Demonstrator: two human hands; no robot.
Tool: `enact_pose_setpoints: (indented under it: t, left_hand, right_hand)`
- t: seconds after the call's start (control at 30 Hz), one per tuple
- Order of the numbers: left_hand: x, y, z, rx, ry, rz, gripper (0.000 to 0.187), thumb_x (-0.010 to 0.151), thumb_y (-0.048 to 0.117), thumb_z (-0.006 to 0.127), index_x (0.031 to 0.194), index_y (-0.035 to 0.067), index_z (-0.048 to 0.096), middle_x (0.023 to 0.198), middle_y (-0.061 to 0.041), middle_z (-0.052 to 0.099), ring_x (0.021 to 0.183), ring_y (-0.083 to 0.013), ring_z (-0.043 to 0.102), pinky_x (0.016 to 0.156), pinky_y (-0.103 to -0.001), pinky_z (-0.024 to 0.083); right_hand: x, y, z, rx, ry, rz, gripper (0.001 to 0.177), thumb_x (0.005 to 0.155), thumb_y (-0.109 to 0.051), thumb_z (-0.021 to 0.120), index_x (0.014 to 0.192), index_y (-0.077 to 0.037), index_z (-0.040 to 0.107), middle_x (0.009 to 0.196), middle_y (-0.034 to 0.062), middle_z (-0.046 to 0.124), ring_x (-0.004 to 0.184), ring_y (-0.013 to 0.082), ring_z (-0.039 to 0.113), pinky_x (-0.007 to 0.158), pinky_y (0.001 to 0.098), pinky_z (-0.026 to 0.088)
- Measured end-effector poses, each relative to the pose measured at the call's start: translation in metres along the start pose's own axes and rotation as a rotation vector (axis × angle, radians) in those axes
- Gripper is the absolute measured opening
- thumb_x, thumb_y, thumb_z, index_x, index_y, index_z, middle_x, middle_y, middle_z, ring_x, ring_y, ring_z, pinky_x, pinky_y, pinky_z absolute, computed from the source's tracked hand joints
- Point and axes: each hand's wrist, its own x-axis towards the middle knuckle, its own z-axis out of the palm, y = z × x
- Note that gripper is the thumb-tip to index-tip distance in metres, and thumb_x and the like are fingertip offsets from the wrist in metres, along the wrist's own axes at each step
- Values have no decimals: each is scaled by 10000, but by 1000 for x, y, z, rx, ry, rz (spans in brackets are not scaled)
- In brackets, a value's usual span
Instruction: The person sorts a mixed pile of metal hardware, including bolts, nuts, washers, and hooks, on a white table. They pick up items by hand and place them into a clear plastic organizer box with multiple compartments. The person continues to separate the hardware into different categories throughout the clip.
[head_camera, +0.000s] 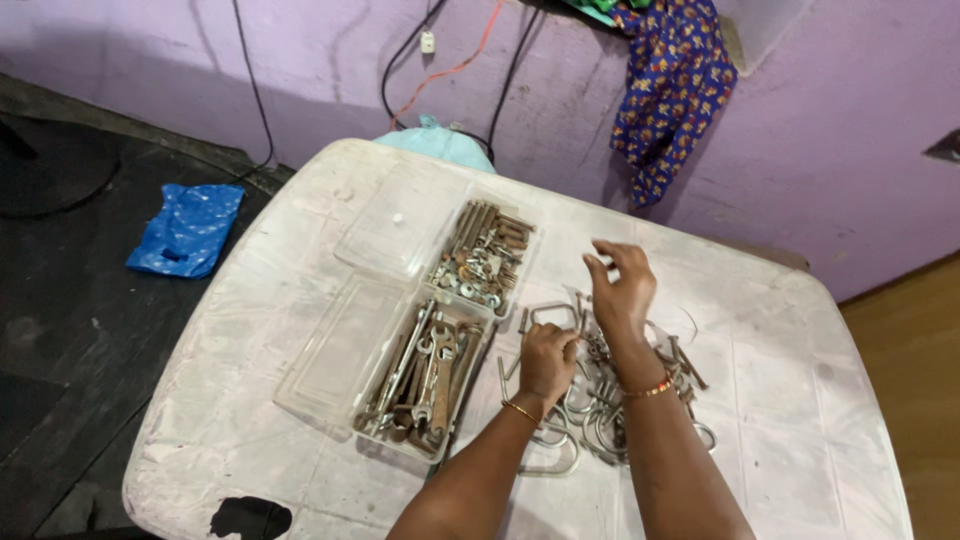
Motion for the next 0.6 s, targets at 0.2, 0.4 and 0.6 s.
enact_pose_setpoints:
  t: [0.2,0.4,0.6]
  left_hand:
    - [0,-3,3,13,-6,25,75,836,78,756,911,73,763,867,-99,671,878,-324,610,823,-456,481]
    - [4,9,-1,182,-130,66,71,815,122,769,857,69,751,907,-80,667,917,-310,586,823,-461,444]
    - [10,18,1,329,-300,217,111,723,38,694,796,76,769,922,-95,654,964,-314,558,845,-477,398]
  right_hand:
    - [-87,76,-34,-217,70,299,151,899,-92,802,1046,-58,788,935,138,698,732,240,643,651,367,515]
    - [-137,113,-36,-161,137,263,168,884,-38,743,1045,-64,781,896,95,672,729,227,590,643,363,494]
    - [-138,118,-34,-161,114,322,182,894,-28,723,1066,-63,771,945,117,672,724,227,602,653,377,509]
